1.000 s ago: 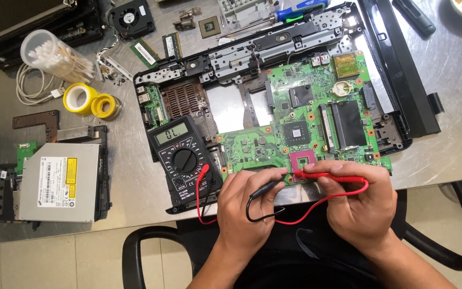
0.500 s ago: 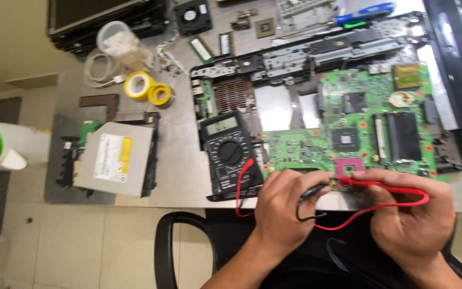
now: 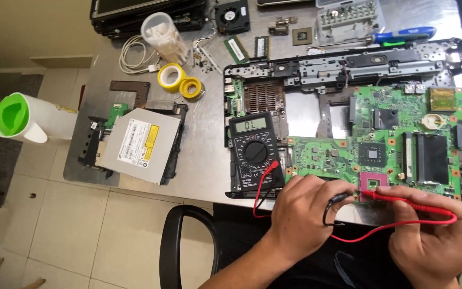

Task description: Testing laptop motherboard components with a digital multimeter and performing precision soldering.

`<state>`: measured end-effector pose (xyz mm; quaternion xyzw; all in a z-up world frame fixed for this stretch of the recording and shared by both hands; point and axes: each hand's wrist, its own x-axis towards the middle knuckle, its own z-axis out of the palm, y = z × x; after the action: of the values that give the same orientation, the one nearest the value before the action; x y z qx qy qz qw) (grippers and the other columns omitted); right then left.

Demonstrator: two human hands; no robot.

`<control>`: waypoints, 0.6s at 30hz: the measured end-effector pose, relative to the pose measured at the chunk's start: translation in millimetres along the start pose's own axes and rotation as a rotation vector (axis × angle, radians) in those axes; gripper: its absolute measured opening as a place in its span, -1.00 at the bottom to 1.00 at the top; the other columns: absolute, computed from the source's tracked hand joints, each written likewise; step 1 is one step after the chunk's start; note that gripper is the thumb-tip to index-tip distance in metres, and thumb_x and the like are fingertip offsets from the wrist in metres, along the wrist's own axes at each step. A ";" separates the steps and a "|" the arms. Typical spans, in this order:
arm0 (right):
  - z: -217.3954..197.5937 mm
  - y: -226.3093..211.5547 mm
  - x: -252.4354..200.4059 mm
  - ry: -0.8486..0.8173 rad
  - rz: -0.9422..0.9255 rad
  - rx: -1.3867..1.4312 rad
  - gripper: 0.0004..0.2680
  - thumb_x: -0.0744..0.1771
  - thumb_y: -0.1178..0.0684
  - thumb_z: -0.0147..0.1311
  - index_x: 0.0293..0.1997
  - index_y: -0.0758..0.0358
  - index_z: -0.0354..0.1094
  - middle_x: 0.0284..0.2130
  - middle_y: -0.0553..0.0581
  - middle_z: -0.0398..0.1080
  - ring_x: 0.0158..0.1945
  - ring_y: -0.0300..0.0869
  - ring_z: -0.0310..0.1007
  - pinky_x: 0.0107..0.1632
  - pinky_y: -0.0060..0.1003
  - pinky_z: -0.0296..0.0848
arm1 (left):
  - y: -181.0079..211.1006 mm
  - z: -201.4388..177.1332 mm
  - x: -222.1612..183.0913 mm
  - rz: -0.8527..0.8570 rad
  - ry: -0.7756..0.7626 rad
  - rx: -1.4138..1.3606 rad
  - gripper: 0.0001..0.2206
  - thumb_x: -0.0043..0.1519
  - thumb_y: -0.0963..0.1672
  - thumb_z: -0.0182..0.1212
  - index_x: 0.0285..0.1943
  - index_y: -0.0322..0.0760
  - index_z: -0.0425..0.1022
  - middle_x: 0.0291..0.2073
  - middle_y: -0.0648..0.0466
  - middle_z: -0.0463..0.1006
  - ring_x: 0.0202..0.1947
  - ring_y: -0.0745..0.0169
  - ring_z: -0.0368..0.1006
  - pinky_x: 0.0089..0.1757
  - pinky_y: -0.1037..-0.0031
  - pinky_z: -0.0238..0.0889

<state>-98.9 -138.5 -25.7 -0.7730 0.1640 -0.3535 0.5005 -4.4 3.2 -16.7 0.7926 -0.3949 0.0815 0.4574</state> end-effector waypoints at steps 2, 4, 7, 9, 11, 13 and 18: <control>0.6 12.7 -6.7 0.032 -0.026 0.001 -0.82 0.50 0.50 -0.06 0.09 0.61 -0.06 -0.21 0.68 0.32 -0.08 0.35 0.54 0.09 0.10 0.60 | -1.1 2.2 -2.0 0.000 0.009 0.017 -0.85 0.42 -0.12 0.24 0.11 -0.13 0.43 -0.26 0.10 0.59 -0.29 0.11 0.50 -0.23 0.29 0.26; 3.1 12.4 -8.9 0.063 -0.046 -0.002 -0.82 0.52 0.51 -0.02 0.11 0.59 -0.03 -0.21 0.61 0.30 -0.05 0.34 0.55 0.11 0.06 0.60 | 0.3 1.8 -1.4 -0.005 0.014 0.031 -0.85 0.43 -0.11 0.23 0.13 -0.12 0.42 -0.29 0.08 0.56 -0.31 0.10 0.48 -0.24 0.27 0.26; 8.8 4.6 -10.7 0.100 -0.059 -0.057 -0.82 0.55 0.51 0.01 0.11 0.63 -0.01 -0.13 0.73 0.37 -0.04 0.34 0.55 0.14 0.03 0.57 | 1.8 0.4 -0.1 -0.017 -0.002 0.034 -0.89 0.46 -0.09 0.16 0.09 -0.14 0.45 -0.40 0.08 0.55 -0.34 0.04 0.46 -0.25 0.23 0.24; 8.0 9.6 -14.5 0.119 0.031 -0.041 -0.83 0.58 0.39 0.02 0.15 0.57 0.00 -0.08 0.63 0.41 -0.02 0.22 0.55 0.14 -0.09 0.54 | 1.3 1.3 -0.2 -0.017 -0.014 0.032 -0.87 0.49 -0.08 0.09 0.06 -0.17 0.45 -0.47 0.07 0.50 -0.40 0.08 0.44 -0.29 0.27 0.24; 12.0 10.0 -15.9 0.119 0.031 -0.030 -0.84 0.60 0.40 -0.02 0.15 0.53 -0.02 -0.07 0.62 0.40 -0.02 0.25 0.55 0.14 -0.05 0.57 | 1.1 1.0 -0.4 -0.012 -0.007 0.028 -0.89 0.48 -0.09 0.10 0.06 -0.17 0.45 -0.48 0.07 0.49 -0.40 0.06 0.44 -0.29 0.24 0.24; 12.6 10.3 -17.6 0.121 0.033 -0.022 -0.85 0.62 0.40 -0.06 0.14 0.49 -0.04 -0.07 0.62 0.40 -0.03 0.28 0.55 0.14 -0.01 0.59 | 1.1 -0.5 -0.6 -0.009 -0.001 0.022 -0.91 0.48 -0.11 0.12 0.06 -0.18 0.44 -0.49 0.08 0.49 -0.40 0.04 0.43 -0.28 0.21 0.24; 9.0 18.0 -19.0 0.083 0.018 -0.134 -0.84 0.63 0.33 -0.06 0.20 0.47 -0.08 -0.04 0.59 0.41 -0.05 0.23 0.53 0.14 -0.05 0.54 | 0.1 -1.8 -0.7 0.022 -0.032 0.040 -0.90 0.45 -0.23 0.17 0.07 -0.18 0.42 -0.46 0.06 0.51 -0.39 0.02 0.38 -0.28 0.21 0.17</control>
<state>-104.0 -129.1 -51.2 -0.7878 0.2150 -0.3691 0.4437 -4.6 5.0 -15.9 0.7983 -0.4092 0.0815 0.4343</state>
